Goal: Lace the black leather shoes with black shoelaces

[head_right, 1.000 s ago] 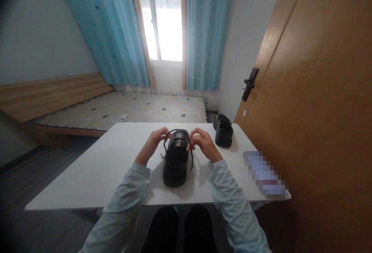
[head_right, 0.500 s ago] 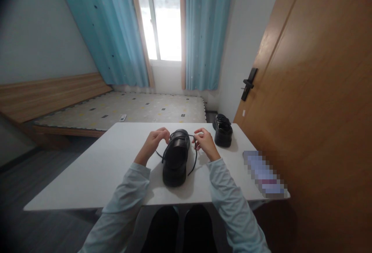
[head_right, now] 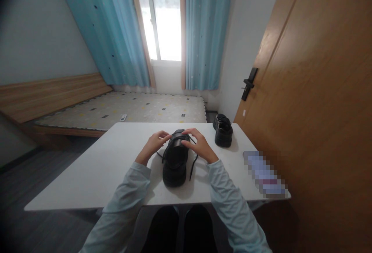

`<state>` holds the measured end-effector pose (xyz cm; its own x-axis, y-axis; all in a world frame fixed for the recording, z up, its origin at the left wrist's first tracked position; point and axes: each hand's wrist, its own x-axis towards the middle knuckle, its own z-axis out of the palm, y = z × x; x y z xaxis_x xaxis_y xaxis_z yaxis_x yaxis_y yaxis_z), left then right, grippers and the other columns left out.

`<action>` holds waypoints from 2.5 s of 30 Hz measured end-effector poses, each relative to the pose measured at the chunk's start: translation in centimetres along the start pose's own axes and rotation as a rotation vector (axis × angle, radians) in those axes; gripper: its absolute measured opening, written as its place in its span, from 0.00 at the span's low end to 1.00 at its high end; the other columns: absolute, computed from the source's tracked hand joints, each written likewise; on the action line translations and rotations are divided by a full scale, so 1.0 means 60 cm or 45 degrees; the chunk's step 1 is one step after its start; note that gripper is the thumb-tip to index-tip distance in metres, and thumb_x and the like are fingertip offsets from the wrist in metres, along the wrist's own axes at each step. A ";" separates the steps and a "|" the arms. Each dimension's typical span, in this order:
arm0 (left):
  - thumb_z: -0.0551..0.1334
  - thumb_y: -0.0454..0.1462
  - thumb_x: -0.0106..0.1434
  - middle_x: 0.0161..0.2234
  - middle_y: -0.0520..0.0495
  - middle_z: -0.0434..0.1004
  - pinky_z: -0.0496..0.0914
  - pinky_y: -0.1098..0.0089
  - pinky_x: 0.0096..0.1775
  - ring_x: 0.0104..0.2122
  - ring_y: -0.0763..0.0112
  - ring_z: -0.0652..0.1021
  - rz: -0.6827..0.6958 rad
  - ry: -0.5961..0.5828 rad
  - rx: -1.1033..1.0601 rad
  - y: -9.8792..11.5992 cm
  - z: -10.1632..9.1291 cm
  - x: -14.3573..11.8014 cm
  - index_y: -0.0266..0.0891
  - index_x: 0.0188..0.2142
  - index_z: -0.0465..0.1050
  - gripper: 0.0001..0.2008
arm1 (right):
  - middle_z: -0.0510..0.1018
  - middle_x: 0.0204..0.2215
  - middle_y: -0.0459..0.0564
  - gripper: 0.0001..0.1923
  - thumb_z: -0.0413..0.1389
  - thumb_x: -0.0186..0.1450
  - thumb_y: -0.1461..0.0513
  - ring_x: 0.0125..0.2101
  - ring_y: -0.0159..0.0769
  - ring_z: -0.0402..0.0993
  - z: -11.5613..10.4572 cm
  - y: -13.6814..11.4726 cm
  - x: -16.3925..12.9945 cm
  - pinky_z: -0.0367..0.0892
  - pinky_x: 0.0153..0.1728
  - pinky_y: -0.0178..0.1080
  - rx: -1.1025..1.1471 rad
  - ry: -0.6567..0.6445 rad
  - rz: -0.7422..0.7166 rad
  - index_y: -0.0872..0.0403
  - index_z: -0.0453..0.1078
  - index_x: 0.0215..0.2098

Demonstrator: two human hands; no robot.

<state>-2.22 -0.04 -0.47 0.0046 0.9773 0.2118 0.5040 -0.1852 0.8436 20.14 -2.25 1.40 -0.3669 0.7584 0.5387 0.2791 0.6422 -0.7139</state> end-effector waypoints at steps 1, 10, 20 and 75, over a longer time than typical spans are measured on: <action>0.64 0.46 0.53 0.28 0.45 0.78 0.71 0.69 0.29 0.29 0.65 0.77 0.016 -0.035 -0.009 -0.002 0.000 0.000 0.38 0.30 0.74 0.14 | 0.71 0.49 0.53 0.19 0.59 0.60 0.55 0.53 0.41 0.66 0.003 -0.004 -0.001 0.60 0.55 0.48 -0.002 -0.067 -0.033 0.51 0.69 0.48; 0.63 0.42 0.55 0.30 0.47 0.77 0.71 0.64 0.39 0.32 0.65 0.77 0.185 -0.050 -0.004 0.000 0.004 0.000 0.38 0.29 0.72 0.09 | 0.63 0.58 0.57 0.27 0.56 0.61 0.59 0.61 0.47 0.54 0.036 0.007 -0.006 0.49 0.61 0.53 -0.225 -0.307 -0.186 0.52 0.62 0.58; 0.59 0.37 0.58 0.30 0.49 0.72 0.73 0.64 0.38 0.33 0.68 0.75 0.192 0.040 -0.087 0.005 0.016 -0.003 0.39 0.30 0.66 0.04 | 0.66 0.55 0.53 0.38 0.47 0.49 0.70 0.56 0.44 0.59 0.047 0.001 -0.006 0.52 0.60 0.51 -0.287 -0.240 -0.187 0.51 0.60 0.59; 0.54 0.42 0.61 0.32 0.48 0.78 0.66 0.69 0.38 0.34 0.66 0.75 0.424 -0.197 0.676 0.168 -0.226 -0.077 0.40 0.33 0.76 0.13 | 0.65 0.51 0.56 0.35 0.48 0.49 0.70 0.52 0.46 0.60 0.070 -0.002 -0.027 0.55 0.56 0.54 -0.459 -0.021 0.242 0.53 0.54 0.56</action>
<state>-8.89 -7.85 13.77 0.3389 0.8872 0.3130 0.8126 -0.4437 0.3780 16.99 -4.06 -1.24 -0.2918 0.8674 0.4030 0.6356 0.4907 -0.5960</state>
